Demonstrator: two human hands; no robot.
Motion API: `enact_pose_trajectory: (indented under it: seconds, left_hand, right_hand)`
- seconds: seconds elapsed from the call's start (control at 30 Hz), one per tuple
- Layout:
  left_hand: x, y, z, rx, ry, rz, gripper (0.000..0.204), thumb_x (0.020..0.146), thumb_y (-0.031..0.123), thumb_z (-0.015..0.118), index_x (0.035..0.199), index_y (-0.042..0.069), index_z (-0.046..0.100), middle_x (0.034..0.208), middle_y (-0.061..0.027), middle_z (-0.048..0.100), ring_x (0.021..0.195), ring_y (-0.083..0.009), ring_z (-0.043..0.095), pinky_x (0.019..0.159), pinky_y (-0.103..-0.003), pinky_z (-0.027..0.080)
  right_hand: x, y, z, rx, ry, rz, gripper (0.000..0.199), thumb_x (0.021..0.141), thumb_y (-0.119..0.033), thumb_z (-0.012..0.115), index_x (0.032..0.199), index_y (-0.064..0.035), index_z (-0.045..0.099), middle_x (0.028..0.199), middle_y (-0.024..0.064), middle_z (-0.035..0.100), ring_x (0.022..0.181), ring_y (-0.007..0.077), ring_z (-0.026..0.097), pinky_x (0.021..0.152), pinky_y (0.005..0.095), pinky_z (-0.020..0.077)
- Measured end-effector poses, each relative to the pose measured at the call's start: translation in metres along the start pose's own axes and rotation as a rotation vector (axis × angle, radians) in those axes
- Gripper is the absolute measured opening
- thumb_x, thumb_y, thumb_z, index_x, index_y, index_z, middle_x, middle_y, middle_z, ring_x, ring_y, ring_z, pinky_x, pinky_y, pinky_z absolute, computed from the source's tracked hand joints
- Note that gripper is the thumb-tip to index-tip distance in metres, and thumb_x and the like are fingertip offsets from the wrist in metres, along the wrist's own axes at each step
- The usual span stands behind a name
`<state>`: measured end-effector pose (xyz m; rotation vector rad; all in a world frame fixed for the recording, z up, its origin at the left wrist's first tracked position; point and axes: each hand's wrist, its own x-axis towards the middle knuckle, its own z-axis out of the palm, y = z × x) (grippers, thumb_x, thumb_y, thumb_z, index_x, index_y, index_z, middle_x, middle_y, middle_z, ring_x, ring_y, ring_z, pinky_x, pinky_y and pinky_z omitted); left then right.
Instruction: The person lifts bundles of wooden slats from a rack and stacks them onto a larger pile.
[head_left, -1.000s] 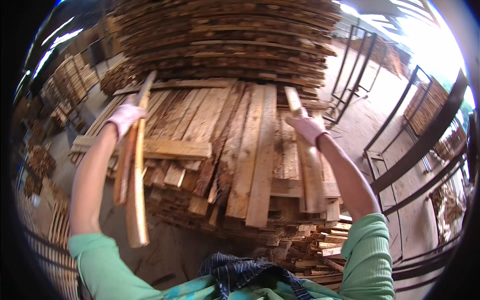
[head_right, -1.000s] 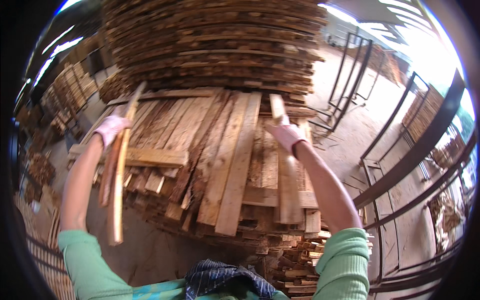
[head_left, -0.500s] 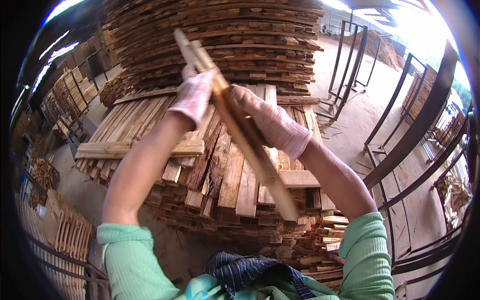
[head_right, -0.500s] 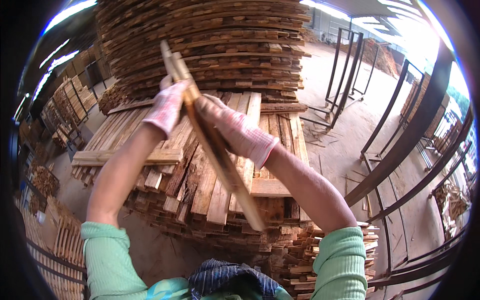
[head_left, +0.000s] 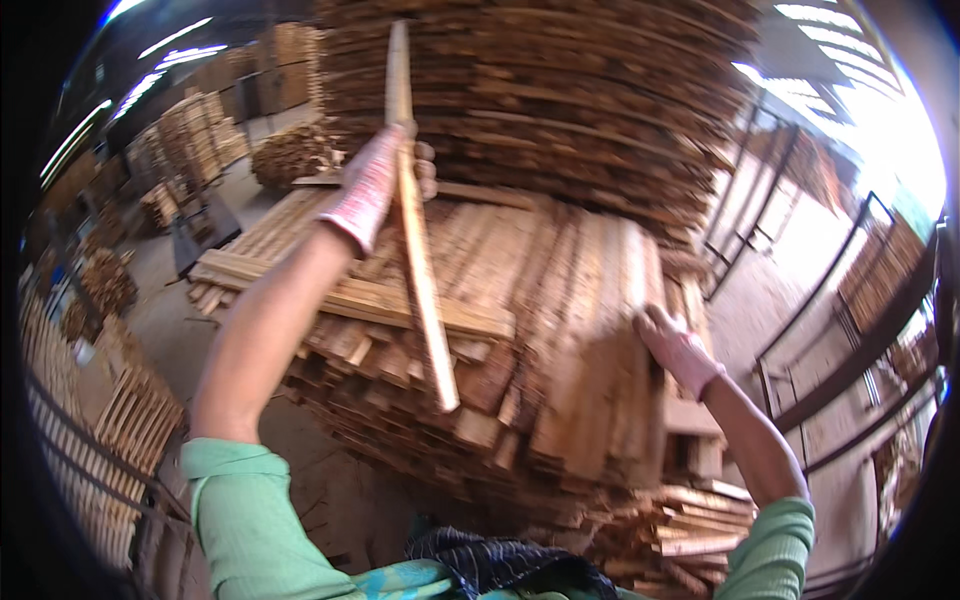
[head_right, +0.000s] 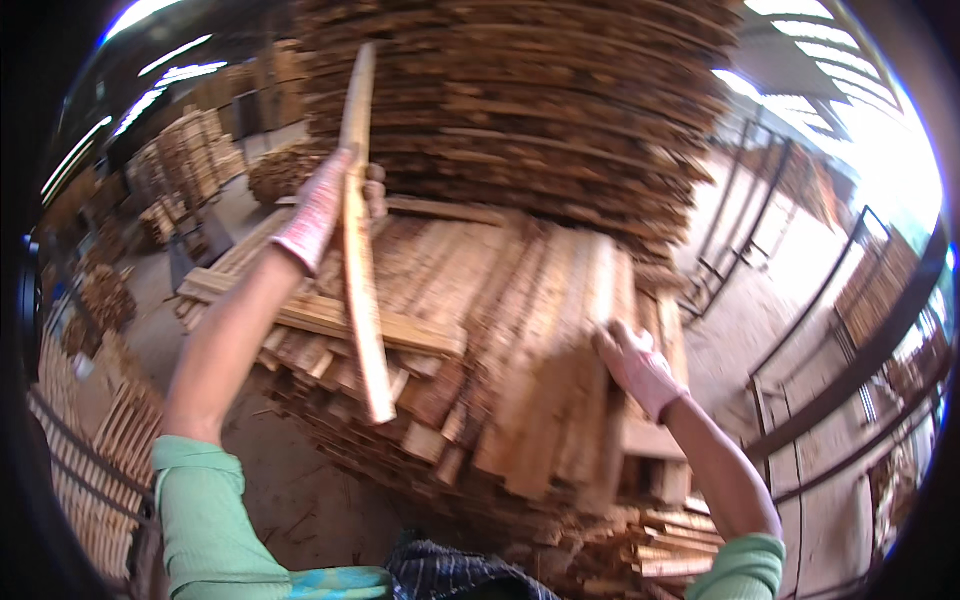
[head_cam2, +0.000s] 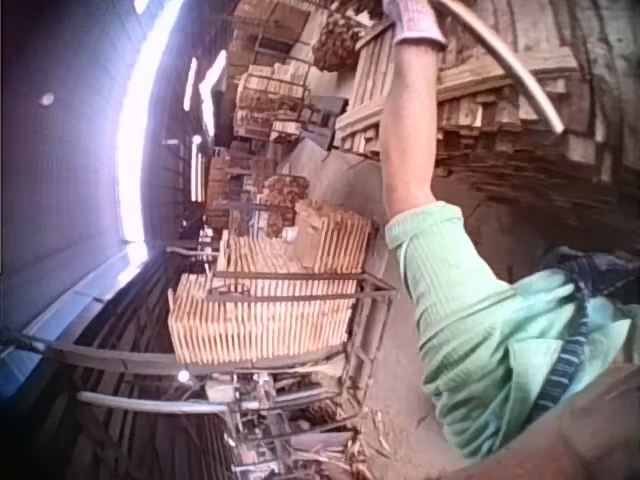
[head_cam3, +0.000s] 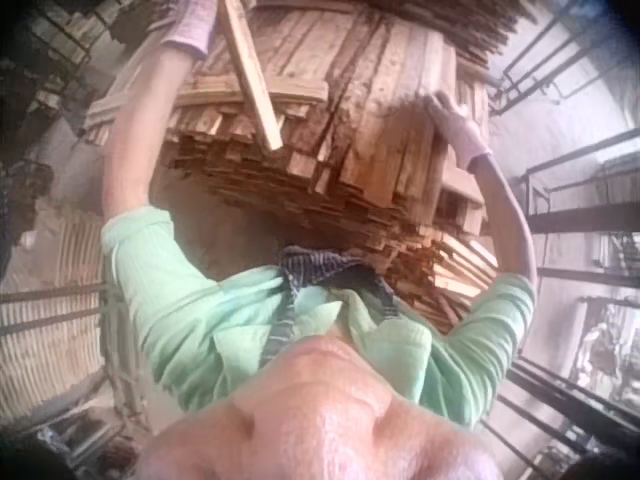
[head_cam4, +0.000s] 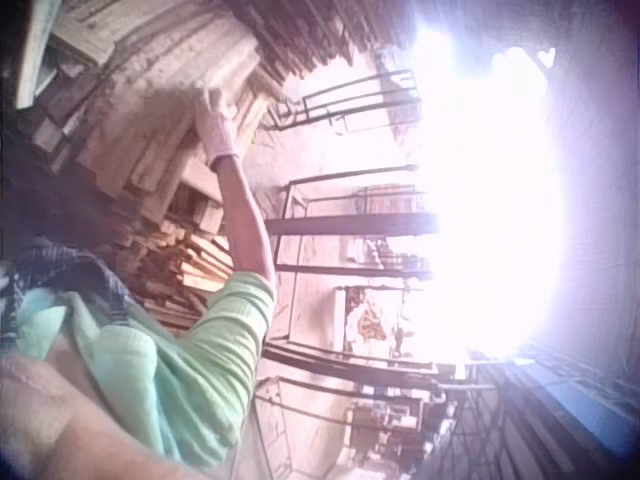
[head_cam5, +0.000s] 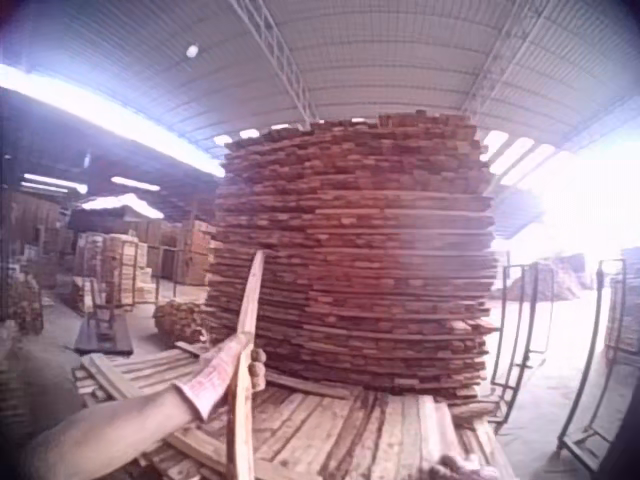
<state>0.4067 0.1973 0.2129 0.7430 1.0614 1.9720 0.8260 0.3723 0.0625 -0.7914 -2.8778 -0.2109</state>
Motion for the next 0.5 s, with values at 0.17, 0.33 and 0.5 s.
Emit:
enact_pose_trajectory:
  seconds: [0.17,0.33,0.5]
  left_hand:
    - [0.017,0.012,-0.028,-0.104,-0.066,0.175,0.027,0.099,0.032,0.063,0.108,0.008,0.055,0.083,-0.0085,0.064,0.066,-0.0204,0.064,0.056,-0.035,0.058]
    - [0.059,0.043,-0.062,-0.005,0.082,0.302,0.039,0.093,0.034,0.070,0.106,0.006,0.047,0.081,-0.0071,0.057,0.069,-0.0191,0.062,0.062,-0.033,0.057]
    - [0.107,0.086,-0.070,0.141,0.508,0.262,0.072,0.087,0.047,0.073,0.127,-0.002,0.040,0.129,-0.0321,0.049,0.121,-0.0293,0.052,0.108,-0.042,0.039]
  right_hand:
    - [0.048,-0.023,-0.070,0.046,0.043,0.405,0.046,0.096,-0.033,0.057,0.137,-0.0128,0.053,0.132,0.0245,0.053,0.116,0.0456,0.057,0.097,0.0519,0.0496]
    - [0.184,-0.251,-0.160,0.420,0.184,-0.158,0.075,0.098,-0.043,0.059,0.151,0.0008,0.030,0.139,0.0284,0.048,0.129,0.0412,0.050,0.105,0.0457,0.0454]
    - [0.311,-0.315,-0.171,-0.091,0.072,0.211,0.093,0.092,-0.051,0.062,0.159,-0.0123,0.010,0.156,0.0283,0.029,0.134,0.0421,0.047,0.102,0.0521,0.0490]
